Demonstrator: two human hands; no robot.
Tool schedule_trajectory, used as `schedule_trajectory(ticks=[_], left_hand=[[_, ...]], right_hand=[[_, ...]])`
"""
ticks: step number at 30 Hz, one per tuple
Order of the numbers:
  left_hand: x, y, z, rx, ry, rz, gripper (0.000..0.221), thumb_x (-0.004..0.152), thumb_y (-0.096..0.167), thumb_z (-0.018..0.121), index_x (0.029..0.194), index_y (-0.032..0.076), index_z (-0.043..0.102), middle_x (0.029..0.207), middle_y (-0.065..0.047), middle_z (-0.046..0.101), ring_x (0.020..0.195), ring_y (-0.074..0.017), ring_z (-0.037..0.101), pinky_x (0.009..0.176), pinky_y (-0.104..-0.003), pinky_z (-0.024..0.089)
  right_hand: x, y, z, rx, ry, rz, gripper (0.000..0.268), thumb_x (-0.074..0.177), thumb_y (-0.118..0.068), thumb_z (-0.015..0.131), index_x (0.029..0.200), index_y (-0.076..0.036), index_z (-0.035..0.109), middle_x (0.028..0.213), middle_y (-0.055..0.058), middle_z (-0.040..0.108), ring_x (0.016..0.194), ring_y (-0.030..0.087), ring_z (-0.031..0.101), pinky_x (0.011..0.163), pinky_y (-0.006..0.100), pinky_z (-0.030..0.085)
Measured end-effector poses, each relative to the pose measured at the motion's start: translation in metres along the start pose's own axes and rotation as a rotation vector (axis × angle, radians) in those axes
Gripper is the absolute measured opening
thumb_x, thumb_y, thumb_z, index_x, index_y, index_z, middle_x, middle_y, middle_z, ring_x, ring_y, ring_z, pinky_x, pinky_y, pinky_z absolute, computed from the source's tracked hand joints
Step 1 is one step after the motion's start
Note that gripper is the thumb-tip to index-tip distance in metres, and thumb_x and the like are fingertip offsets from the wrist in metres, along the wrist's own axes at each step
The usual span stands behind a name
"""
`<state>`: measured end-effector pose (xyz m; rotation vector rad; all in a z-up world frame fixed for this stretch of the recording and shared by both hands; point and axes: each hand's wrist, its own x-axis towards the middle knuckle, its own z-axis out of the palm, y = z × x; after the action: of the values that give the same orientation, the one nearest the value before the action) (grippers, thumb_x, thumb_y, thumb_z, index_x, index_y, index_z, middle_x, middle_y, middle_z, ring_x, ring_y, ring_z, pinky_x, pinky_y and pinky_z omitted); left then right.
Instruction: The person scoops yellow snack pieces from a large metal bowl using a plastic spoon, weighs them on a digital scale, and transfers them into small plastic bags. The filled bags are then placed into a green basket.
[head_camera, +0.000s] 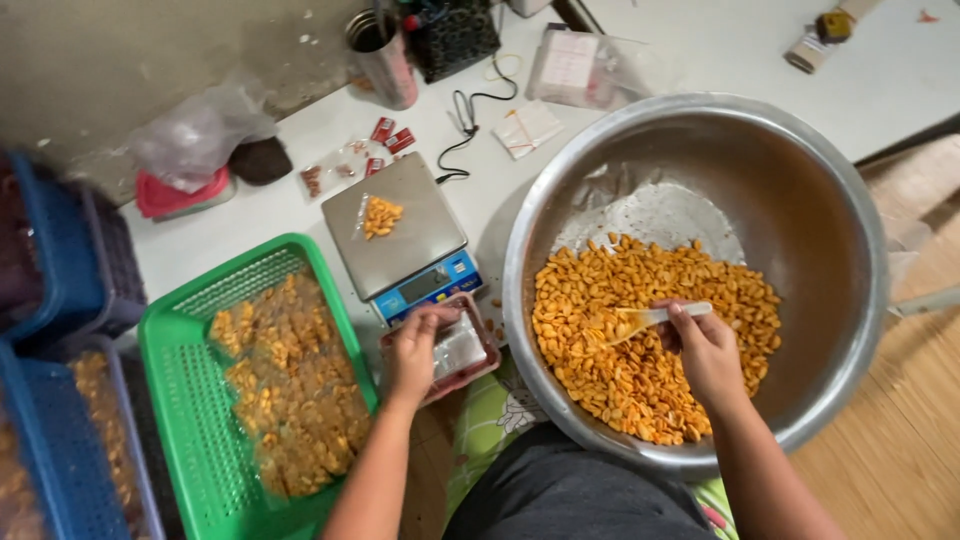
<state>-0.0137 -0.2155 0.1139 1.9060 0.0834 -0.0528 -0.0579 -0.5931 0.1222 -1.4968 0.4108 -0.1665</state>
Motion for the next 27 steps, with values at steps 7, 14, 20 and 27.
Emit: schedule_trajectory(ticks=[7,14,20,27], left_hand=[[-0.022,0.082,0.073,-0.943,-0.408,-0.194,0.004,0.095,0.002,0.063,0.098,0.002,0.061,0.095,-0.021,0.074,0.100,-0.0379,0.075,0.080,-0.050,0.065],[-0.031,0.105,0.118,-0.672,-0.508,-0.077,0.028,0.095,0.011,0.075,0.115,-0.004,0.063,0.101,-0.014,0.071,0.099,-0.0238,0.073,0.086,-0.040,0.064],[-0.030,0.125,0.113,-0.106,-0.524,0.132,0.066,0.086,0.033,0.083,0.128,-0.013,0.060,0.110,-0.029,0.071,0.107,-0.0415,0.071,0.085,-0.047,0.061],[-0.012,0.071,0.105,-0.726,-0.628,0.010,0.015,0.106,0.017,0.056,0.112,0.007,0.065,0.123,-0.015,0.071,0.117,-0.0289,0.068,0.094,-0.040,0.063]], right_hand=[[-0.005,-0.065,0.010,-0.022,-0.001,-0.051,0.021,0.106,-0.012,0.059,0.109,0.004,0.073,0.070,0.012,0.061,0.056,0.016,0.055,0.051,0.026,0.041],[-0.016,-0.113,0.006,-0.116,0.045,-0.298,0.022,0.109,-0.008,0.056,0.118,0.004,0.072,0.077,0.015,0.063,0.067,0.019,0.060,0.066,0.027,0.050],[-0.021,-0.107,0.001,-0.283,-0.206,-0.686,0.019,0.093,0.005,0.058,0.096,-0.001,0.076,0.094,0.019,0.075,0.080,0.030,0.072,0.078,0.039,0.057],[-0.019,-0.078,-0.025,-0.222,0.080,-0.375,0.019,0.117,-0.007,0.051,0.122,0.002,0.067,0.095,0.012,0.064,0.082,0.016,0.057,0.078,0.026,0.048]])
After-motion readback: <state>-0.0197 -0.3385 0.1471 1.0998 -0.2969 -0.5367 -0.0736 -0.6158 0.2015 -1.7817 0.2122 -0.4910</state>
